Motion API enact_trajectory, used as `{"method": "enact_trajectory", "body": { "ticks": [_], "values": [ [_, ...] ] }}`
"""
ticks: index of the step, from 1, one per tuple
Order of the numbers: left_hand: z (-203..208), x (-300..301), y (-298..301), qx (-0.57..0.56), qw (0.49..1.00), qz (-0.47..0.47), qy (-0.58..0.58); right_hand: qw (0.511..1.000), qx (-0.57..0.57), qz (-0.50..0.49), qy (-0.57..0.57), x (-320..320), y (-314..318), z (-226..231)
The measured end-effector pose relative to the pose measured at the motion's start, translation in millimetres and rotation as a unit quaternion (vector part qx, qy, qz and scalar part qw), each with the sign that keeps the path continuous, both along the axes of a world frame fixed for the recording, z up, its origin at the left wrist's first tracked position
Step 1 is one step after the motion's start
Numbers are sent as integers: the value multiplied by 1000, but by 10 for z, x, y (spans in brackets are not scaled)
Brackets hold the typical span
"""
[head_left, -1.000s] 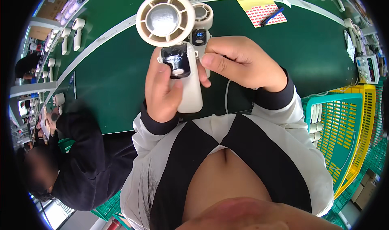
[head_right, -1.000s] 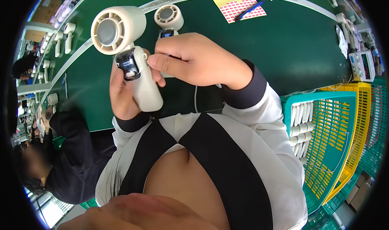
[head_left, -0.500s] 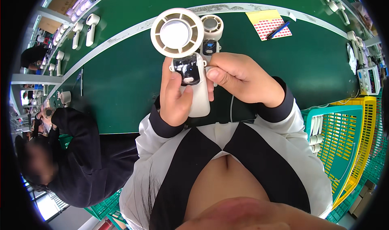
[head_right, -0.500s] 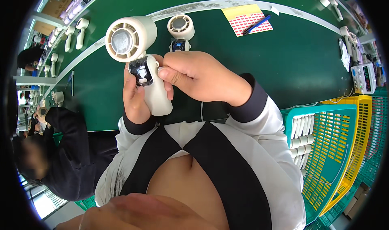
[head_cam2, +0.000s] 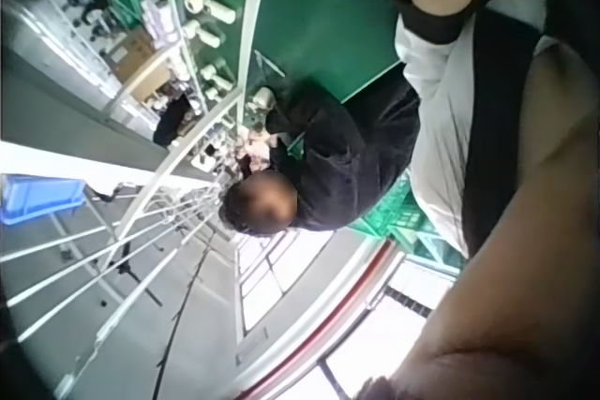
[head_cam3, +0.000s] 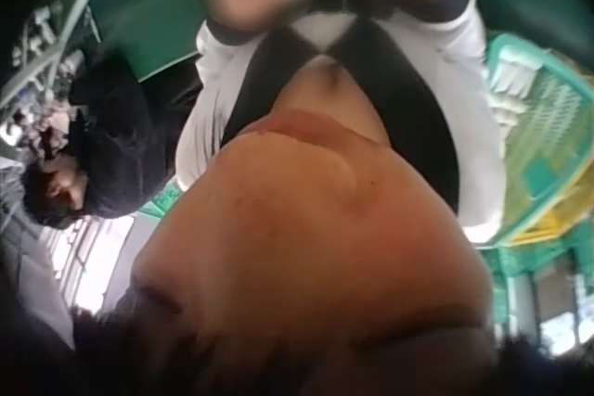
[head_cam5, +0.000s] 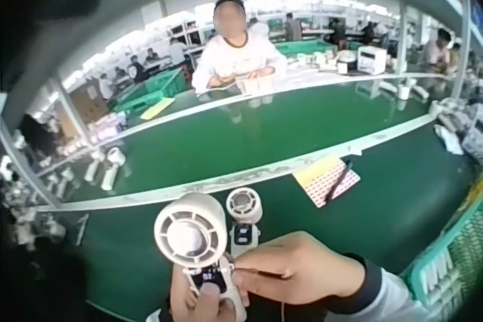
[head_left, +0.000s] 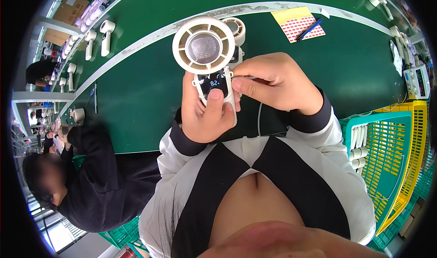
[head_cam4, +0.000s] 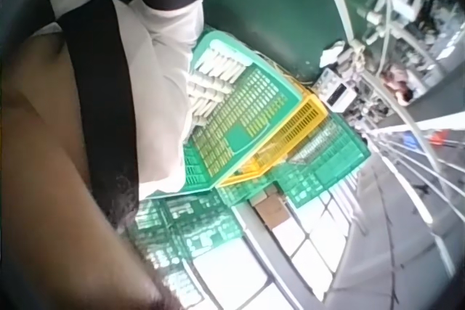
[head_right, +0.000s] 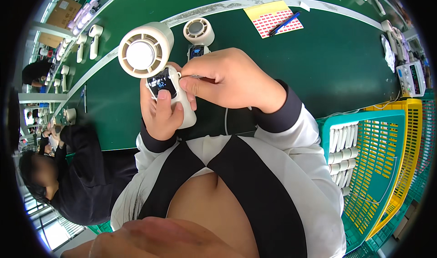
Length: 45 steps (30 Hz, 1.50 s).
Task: Testing and inspecting portable handheld electric fans on a production line.
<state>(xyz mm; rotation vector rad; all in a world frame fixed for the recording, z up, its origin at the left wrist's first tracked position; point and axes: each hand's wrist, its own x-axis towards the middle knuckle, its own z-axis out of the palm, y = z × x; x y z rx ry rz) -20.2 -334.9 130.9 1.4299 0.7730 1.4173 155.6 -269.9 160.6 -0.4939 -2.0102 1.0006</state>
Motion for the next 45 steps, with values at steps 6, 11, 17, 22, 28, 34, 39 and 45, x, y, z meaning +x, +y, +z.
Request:
{"method": "enact_trajectory", "body": {
  "ticks": [6, 11, 17, 22, 28, 34, 39, 45],
  "values": [
    [429, -17, -93, 3, 999, 46, 2, 997, -8, -26, 71, 147, 65, 67],
    [1101, -498, -705, 31, 985, -6, -170, 985, -81, -111, 100, 181, 135, 20],
    [1097, -635, -849, 266, 920, 123, -260, 990, -68, -91, 78, 70, 80, 1],
    [890, -361, -767, 216, 969, 49, -105, 985, -54, -90, 139, 146, 81, 30],
    [416, -1269, 526, -297, 926, -86, -216, 980, 23, -155, 120, 150, 160, 8],
    [-64, -884, 2493, -221, 893, -150, -362, 975, 81, -201, 39, 93, 196, 15],
    [-179, -722, 3097, -290, 915, 162, -228, 972, 103, -212, -19, 132, 202, 40],
    [-95, -474, 1551, 174, 827, 401, 353, 980, 107, -160, -40, 96, 152, 26]
  ]
}}
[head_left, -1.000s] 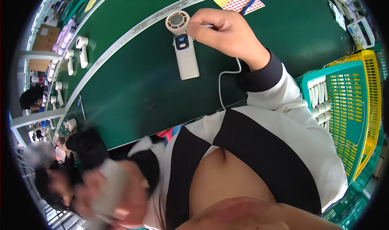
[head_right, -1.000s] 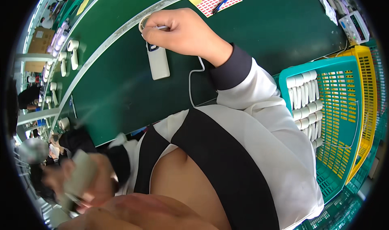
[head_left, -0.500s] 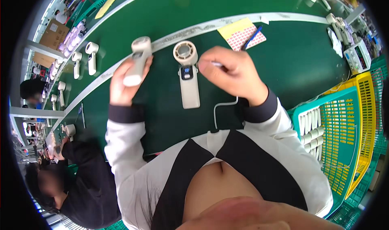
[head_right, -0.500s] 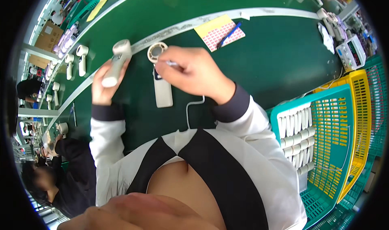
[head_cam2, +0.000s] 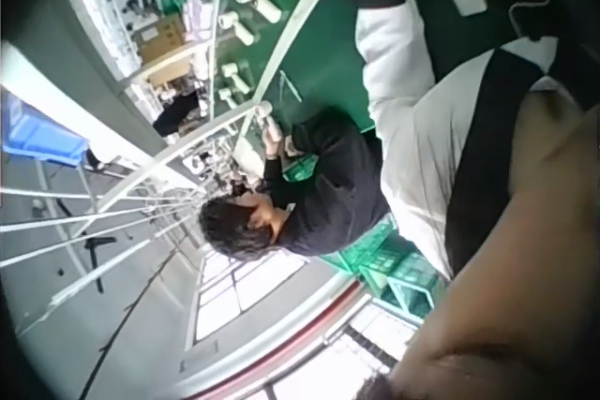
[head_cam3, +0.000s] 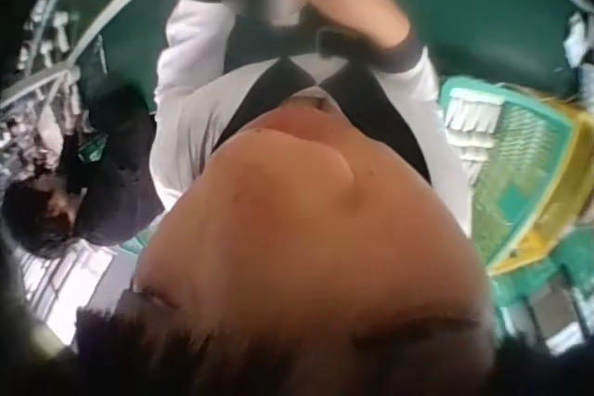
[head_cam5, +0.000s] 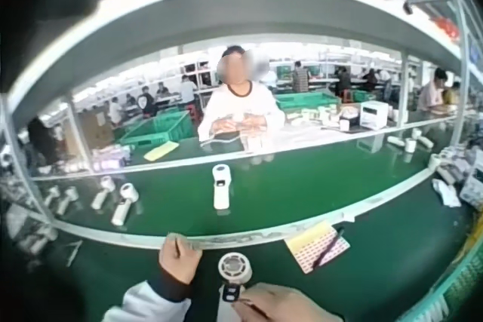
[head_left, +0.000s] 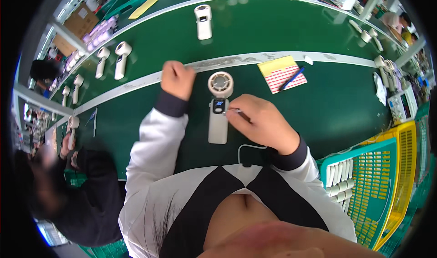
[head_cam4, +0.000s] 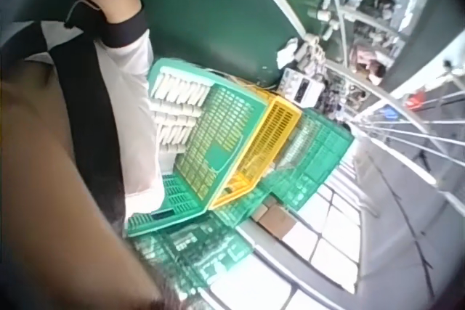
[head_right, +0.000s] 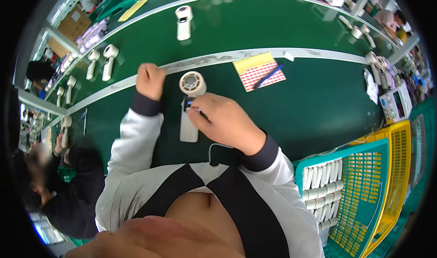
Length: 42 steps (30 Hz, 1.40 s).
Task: Testing and inspecting portable handheld electric fans on a production line.
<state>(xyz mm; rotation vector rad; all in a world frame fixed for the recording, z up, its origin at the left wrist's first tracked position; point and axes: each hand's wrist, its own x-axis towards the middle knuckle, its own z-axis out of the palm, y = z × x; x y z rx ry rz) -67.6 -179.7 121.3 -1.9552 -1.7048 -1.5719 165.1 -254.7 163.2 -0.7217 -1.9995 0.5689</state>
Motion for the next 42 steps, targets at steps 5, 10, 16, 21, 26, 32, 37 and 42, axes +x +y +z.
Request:
{"method": "enact_trajectory", "body": {
  "ticks": [5, 10, 16, 21, 26, 32, 37, 42],
  "values": [
    [-16, 566, -1163, 0, 994, -81, 79, 995, -66, -74, -3, -6, -22, -24],
    [54, 523, -1102, -326, 942, -67, -49, 980, -163, -89, 65, -44, 25, -64],
    [203, 554, -1265, -423, 767, -247, -413, 931, -245, -151, 224, 27, 118, -55],
    [240, 636, -1445, -333, 784, -359, -382, 960, -164, -53, 221, 56, 103, -86],
    [284, 663, -1545, -298, 851, -334, -273, 958, -156, -5, 239, 71, 128, -107],
    [329, 689, -1584, -152, 928, -318, -118, 763, -425, 25, 487, -65, 47, -23],
    [311, 670, -1517, -117, 922, -370, -13, 719, -475, 162, 481, -88, -102, 31],
    [217, 769, -1535, -334, 823, -427, -170, 933, -50, 14, 357, 124, -117, 34]
  ]
}}
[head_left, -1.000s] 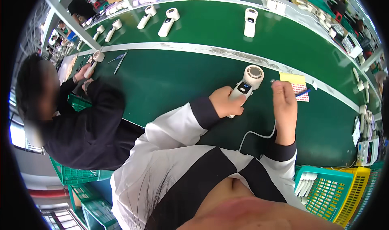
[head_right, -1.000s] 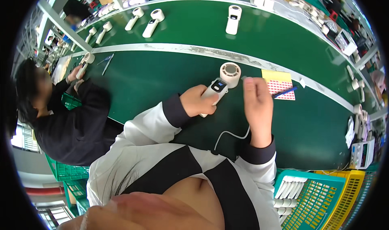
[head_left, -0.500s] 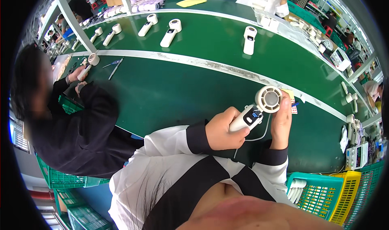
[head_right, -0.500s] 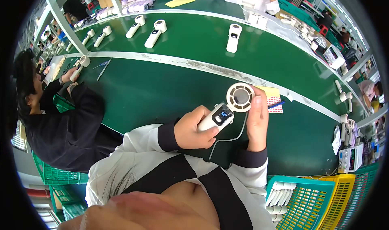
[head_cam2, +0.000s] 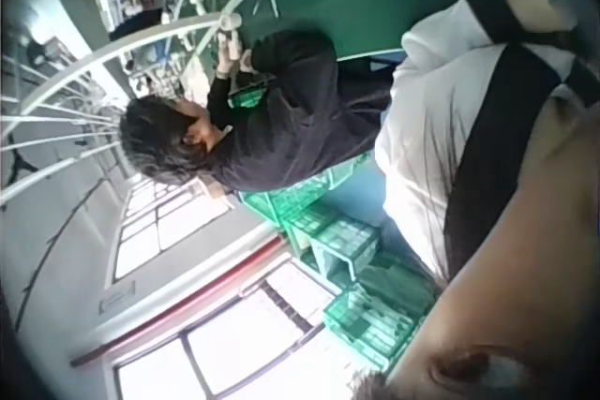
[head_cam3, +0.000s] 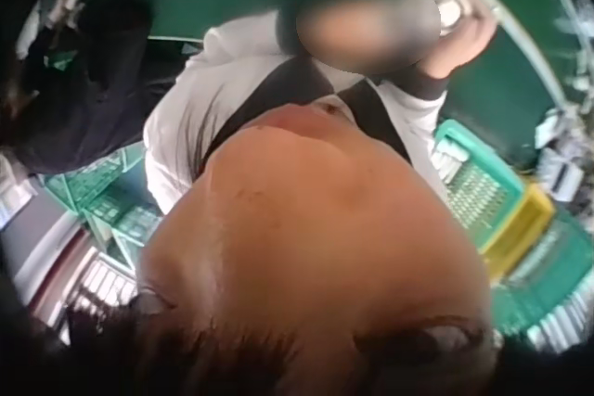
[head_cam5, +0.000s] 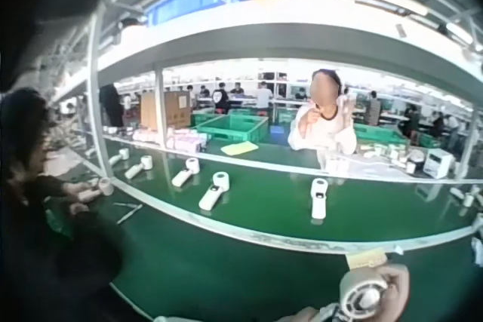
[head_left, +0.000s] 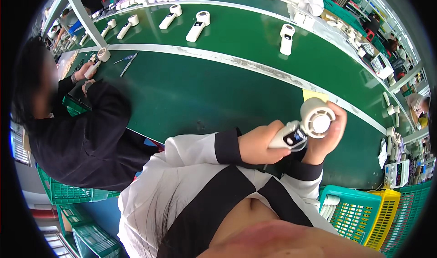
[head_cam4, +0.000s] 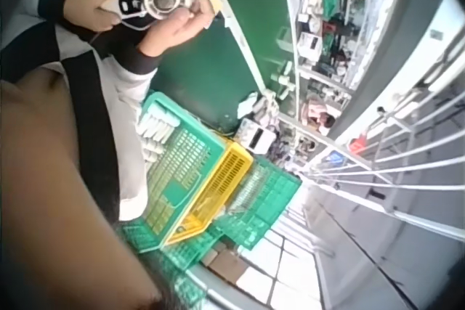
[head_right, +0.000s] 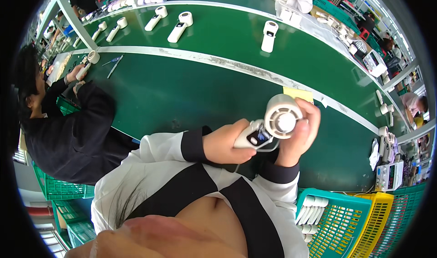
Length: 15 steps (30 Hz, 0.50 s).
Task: Testing and inspecting portable handheld electric fans on a production line.
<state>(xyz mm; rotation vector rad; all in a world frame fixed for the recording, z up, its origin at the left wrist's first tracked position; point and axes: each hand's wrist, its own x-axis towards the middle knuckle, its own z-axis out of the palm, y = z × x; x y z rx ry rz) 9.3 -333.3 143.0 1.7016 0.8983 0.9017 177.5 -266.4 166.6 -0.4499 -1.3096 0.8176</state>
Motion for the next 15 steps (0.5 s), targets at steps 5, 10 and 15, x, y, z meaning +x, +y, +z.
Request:
{"method": "enact_trajectory", "body": {
  "ticks": [5, 10, 15],
  "values": [
    [-38, -13, -42, -201, 920, -123, -312, 998, 35, 39, -24, -8, -14, -32],
    [236, -310, -39, -118, 874, -112, -459, 990, -98, 57, -88, -47, 48, -31],
    [734, -782, -405, 65, 802, 82, -588, 990, -135, 12, -46, -25, 135, -8]
  ]
}}
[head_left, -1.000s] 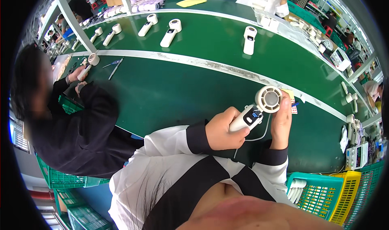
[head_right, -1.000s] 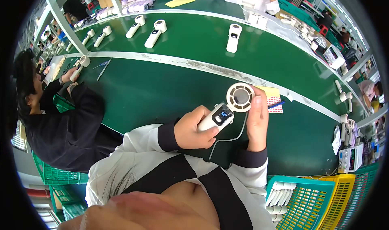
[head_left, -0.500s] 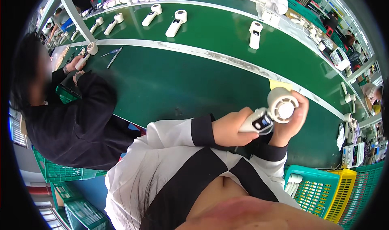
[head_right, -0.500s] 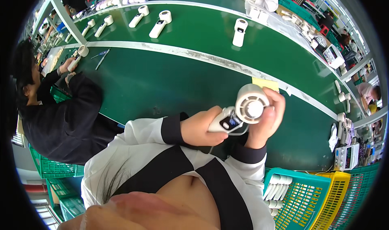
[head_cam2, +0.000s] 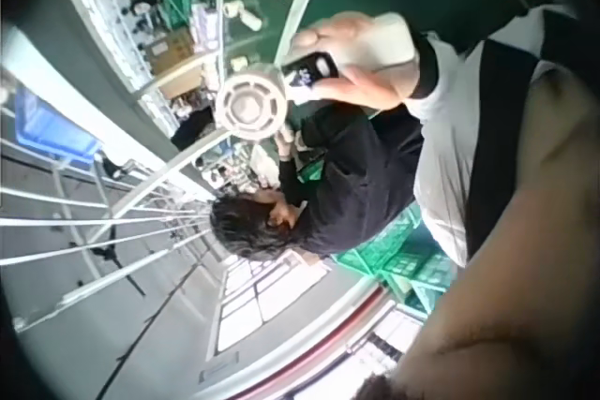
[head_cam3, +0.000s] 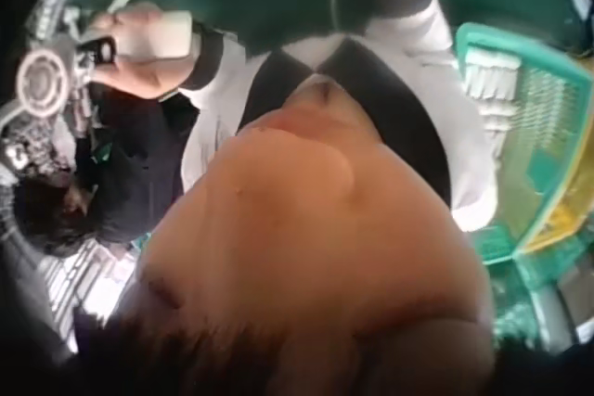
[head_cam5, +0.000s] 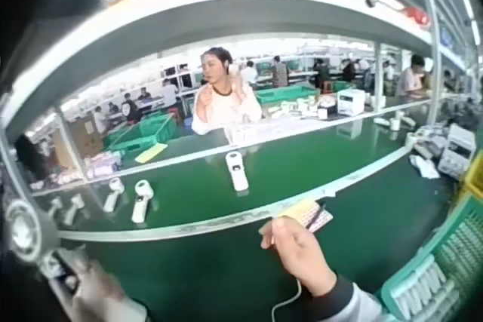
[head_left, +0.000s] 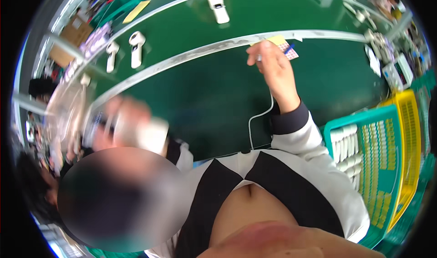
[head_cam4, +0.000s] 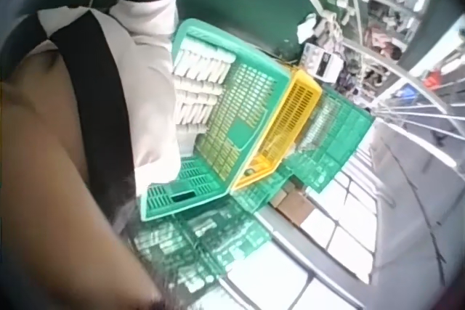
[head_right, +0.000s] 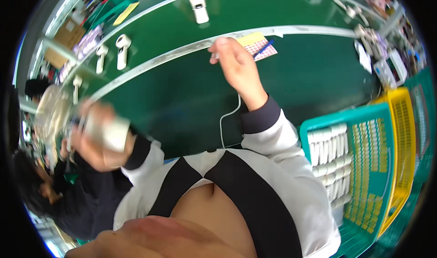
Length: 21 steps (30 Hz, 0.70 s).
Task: Testing and inspecting portable handheld electric fans on a production line.
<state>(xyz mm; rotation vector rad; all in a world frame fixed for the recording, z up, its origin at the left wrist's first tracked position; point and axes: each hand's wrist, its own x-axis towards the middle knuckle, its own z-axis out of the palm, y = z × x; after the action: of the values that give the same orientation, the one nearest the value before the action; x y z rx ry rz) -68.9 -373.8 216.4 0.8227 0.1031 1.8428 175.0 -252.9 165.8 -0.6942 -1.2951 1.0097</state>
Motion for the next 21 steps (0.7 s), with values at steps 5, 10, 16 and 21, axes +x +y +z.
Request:
{"method": "enact_trajectory", "body": {
  "ticks": [5, 10, 16, 21],
  "values": [
    [296, 74, -416, 420, 842, 298, 162, 991, 61, -50, -105, -56, 15, -38],
    [380, 441, -426, 321, 884, 226, 255, 948, -21, 50, -313, -22, -21, -39],
    [496, 189, -327, 119, 947, 294, 45, 939, 59, 85, -329, -4, -26, -58],
    [300, 114, -307, 237, 931, 261, 93, 916, 74, 136, -370, 21, -58, -81]
  ]
}}
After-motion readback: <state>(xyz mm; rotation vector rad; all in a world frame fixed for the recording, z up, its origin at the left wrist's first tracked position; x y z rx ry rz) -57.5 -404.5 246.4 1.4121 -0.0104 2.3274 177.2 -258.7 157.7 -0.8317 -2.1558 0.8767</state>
